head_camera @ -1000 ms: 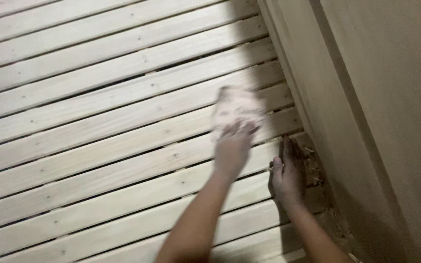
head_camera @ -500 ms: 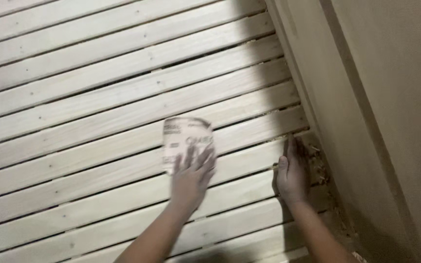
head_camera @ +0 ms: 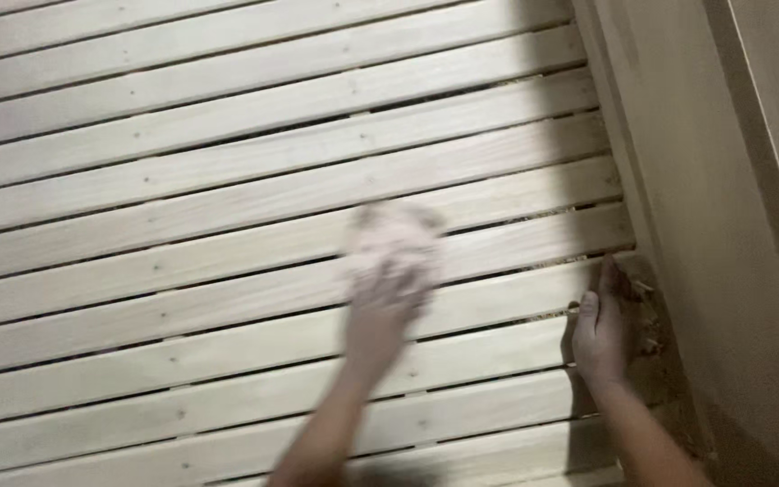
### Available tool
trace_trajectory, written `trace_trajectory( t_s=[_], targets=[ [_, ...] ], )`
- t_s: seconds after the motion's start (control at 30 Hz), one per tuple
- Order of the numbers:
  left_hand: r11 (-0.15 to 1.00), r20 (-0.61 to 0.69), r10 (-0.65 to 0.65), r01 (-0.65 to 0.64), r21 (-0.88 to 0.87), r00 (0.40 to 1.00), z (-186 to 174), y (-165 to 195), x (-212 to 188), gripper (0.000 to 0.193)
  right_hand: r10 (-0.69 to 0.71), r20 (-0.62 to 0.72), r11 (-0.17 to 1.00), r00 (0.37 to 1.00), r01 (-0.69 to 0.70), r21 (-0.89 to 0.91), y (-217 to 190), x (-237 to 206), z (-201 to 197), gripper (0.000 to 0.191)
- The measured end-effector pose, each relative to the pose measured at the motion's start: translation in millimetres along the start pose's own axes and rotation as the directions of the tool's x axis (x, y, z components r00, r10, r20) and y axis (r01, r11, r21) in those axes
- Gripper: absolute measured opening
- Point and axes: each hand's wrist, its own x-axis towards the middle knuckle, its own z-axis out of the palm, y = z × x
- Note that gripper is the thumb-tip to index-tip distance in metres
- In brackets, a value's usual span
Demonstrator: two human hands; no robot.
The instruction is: The person sands the slatted wooden surface of a large furniture panel by hand, rubbing a piece of sandpaper back and forth across the boards. They work across different sections of the panel, including the corner near the frame, and briefly switch to a red sanding block before continuing with the sandpaper.
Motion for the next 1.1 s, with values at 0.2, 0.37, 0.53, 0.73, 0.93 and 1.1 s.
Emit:
trace_trajectory(
  t_s=[0.2,0.37,0.53,0.73,0.93,1.1],
  targets=[
    [0.748,-0.239,-0.464,0.522,0.410,0.853,-99.9,-158.3,-131.7,0.043,-0.455,-0.111,0.832,0.883,0.378,-0.406,-27.0,-11.6,26.3,0.061],
    [0.753,-0.381,-0.442,0.567,0.334,0.812,4.5,-44.5,-59.6,0.052,-0.651,-0.100,0.750,0.753,0.616,-0.240,-47.8,-34.3,79.1,0.054],
    [0.970,0.052,-0.200,0.191,0.148,0.978,20.6,17.9,3.6,0.046,-0.653,-0.106,0.747,0.750,0.661,0.069,-79.8,-45.4,100.0,0.054],
    [0.690,-0.156,-0.431,0.437,0.577,0.889,-76.8,-82.8,-70.9,0.058,-0.672,-0.042,0.733,0.740,0.656,-0.180,-112.3,-28.4,110.2,0.056],
    [0.806,-0.182,-0.454,0.489,0.333,0.872,5.6,-29.3,-21.6,0.041,-0.642,-0.061,0.718,0.764,0.572,-0.397,-116.8,-31.4,124.3,0.056],
    [0.888,0.043,-0.321,0.285,0.360,0.946,-30.0,-75.4,-26.8,0.047,-0.655,-0.080,0.727,0.752,0.597,-0.340,-116.9,-34.3,122.4,0.054]
  ],
)
